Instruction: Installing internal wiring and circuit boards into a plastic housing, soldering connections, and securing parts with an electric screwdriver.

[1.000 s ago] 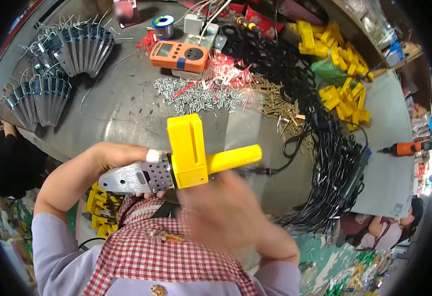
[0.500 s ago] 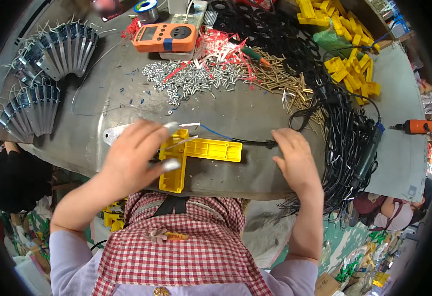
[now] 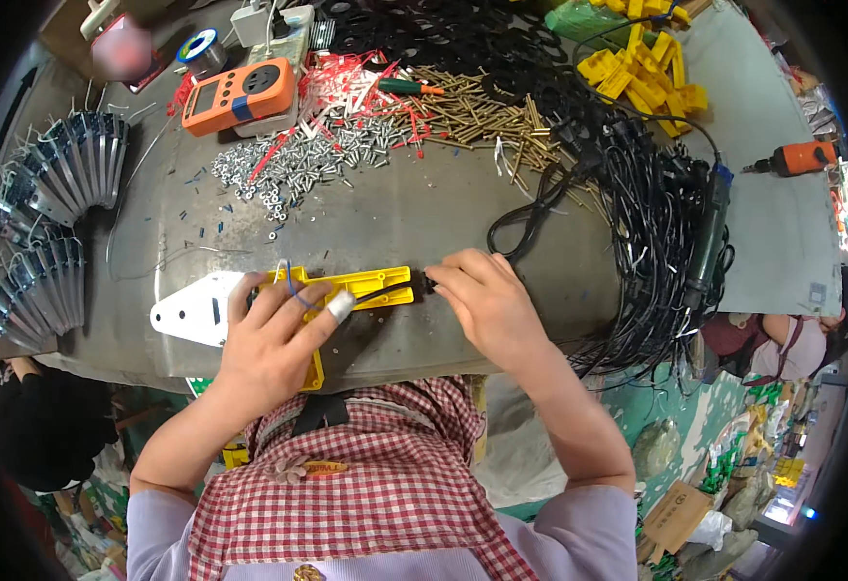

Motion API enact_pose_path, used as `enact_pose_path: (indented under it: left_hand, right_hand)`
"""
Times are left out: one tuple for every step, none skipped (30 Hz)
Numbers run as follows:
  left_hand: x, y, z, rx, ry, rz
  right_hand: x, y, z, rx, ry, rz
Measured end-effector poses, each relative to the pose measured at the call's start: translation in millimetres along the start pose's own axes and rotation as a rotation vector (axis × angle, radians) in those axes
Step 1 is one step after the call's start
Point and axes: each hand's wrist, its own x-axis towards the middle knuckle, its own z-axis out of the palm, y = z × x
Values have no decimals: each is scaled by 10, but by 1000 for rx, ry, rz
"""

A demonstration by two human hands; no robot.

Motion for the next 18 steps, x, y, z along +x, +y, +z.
enact_pose_path:
  left_hand:
    - [-6,-8,14,83,36,62]
    - [-72,-1,52,37,40,0]
    - [-89,-2,69,37,39,0]
    - [-101,-6,80,30,95,-20]
    - [-110,-12,90,23,150,-40]
    - [-117,-39,98,8,167,-17]
    - [-119,-53,100,11,166,-22]
    - [-120,-64,101,-10,180,-13]
    - [-125,-68,94,-35,192,0]
    - [-134,-66,89,-36,189,1]
    - [-145,-60,85,-46,184,-3]
    - [-146,-64,102,-58,182,-7]
    - [-125,-68,104,-62,182,-6]
    - [-79,-71,94,-36,136,-35]
    - [-51,-74,78,-3,86,-71]
    - [-15,-81,85,8,64,-89]
    - [9,-72,77,10,61,-96]
    - [45,-46,46,-5,30,-84]
  right_hand:
    - [12,-37,2,3,5,3]
    - [28,-98,13,132,65,46]
    - [33,-134,17,259,121,87]
    - [33,-131,39,259,119,87]
    - [29,-116,72,281,140,94]
    - [43,-104,103,307,159,97]
    - [65,-115,75,310,156,94]
    - [92,-140,8,302,195,73]
    - [94,-166,-29,293,238,59]
    - [92,-155,12,294,238,62]
    - [91,-126,82,289,159,69]
    - [101,-96,125,279,79,76]
    - [111,-77,122,277,78,79]
    - [115,-54,107,170,54,40]
    - [120,-46,96,71,26,-4]
    - [102,-27,47,76,21,-6]
    - [75,-8,-36,1,-64,-19]
    - [94,-12,-111,-69,-147,-45]
